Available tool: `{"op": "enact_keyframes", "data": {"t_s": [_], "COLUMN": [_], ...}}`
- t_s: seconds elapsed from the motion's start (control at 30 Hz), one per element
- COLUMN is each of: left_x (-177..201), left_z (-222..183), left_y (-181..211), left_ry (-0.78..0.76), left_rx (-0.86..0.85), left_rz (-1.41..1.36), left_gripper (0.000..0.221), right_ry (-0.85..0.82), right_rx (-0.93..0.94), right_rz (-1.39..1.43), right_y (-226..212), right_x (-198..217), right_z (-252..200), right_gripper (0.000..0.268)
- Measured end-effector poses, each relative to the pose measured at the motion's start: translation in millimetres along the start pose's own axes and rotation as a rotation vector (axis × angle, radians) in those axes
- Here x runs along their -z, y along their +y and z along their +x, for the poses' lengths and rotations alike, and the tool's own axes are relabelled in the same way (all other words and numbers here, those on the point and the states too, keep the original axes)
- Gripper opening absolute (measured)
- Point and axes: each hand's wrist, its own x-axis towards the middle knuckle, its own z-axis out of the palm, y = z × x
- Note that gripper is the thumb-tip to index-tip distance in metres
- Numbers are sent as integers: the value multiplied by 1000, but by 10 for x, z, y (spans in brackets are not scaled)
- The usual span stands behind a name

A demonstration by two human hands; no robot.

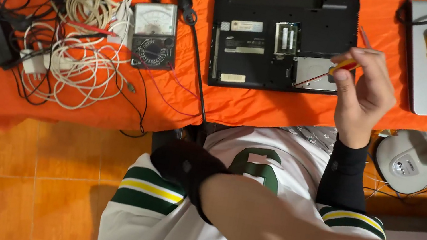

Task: The recorder is disassembling and cleaning laptop components using a screwdriver and a hair dryer.

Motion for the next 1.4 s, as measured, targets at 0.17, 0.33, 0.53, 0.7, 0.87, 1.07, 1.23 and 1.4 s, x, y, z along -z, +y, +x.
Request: {"op": "enact_keyframes", "data": {"t_s": [0.17, 0.33, 0.53, 0.7, 0.87, 1.07, 1.23, 1.4], "left_x": [145, -66, -800, -1117, -1062, -1094, -1096, -1128], "left_z": [-119, -493, -1354, -1759, -1688, -1772, -1768, -1775], "left_y": [-195, -180, -315, 57, 217, 126, 162, 178], "left_ry": [114, 459, 404, 165, -97, -309, -379, -365], "left_rx": [-44, 633, 1221, 1197, 1127, 1079, 1073, 1062], "left_rz": [10, -191, -39, 134, 122, 167, 136, 153], "left_gripper": [14, 14, 22, 31, 49, 61, 63, 56], "right_ry": [-36, -32, -78, -23, -37, -74, -118, 105], "right_rx": [-46, -20, 25, 54, 18, 65, 77, 19], "right_rz": [25, -10, -123, -191, -233, -301, -350, -121], "right_y": [-117, -92, -220, -189, -199, -358, -419, -144], "right_x": [-68, -99, -141, -114, -129, -221, -210, 107], "right_z": [18, 33, 102, 98, 30, 179, 188, 165], "right_gripper": [24, 26, 22, 28, 21, 34, 44, 40]}}
